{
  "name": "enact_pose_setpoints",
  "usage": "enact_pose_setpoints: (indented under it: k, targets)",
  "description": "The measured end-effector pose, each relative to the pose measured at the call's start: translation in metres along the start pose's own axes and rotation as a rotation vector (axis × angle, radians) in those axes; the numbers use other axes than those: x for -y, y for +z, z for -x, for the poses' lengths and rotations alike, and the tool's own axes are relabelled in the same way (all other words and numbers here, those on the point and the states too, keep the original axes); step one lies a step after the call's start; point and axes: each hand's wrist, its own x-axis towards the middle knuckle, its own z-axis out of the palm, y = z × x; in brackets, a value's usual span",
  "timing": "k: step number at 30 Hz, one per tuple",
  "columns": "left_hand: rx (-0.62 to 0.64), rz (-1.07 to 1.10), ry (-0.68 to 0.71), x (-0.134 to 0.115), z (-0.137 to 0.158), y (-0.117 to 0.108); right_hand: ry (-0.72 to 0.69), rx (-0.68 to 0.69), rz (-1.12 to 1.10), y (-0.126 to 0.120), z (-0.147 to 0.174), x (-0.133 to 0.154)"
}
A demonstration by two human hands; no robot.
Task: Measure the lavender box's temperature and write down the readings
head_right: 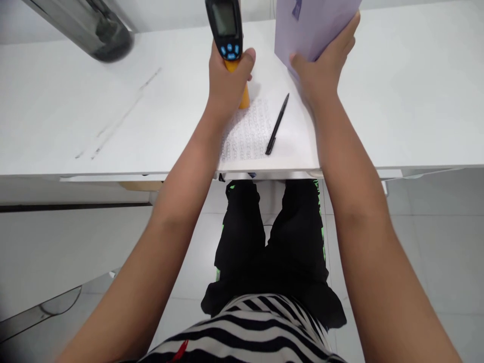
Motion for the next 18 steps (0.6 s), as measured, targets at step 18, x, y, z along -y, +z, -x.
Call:
enact_pose_setpoints:
  k: [18]
  targets:
    - [0.053,-0.137,0.018,-0.007,0.000,-0.001,-0.065,-0.012,0.026,-0.003,-0.002,-0.015]
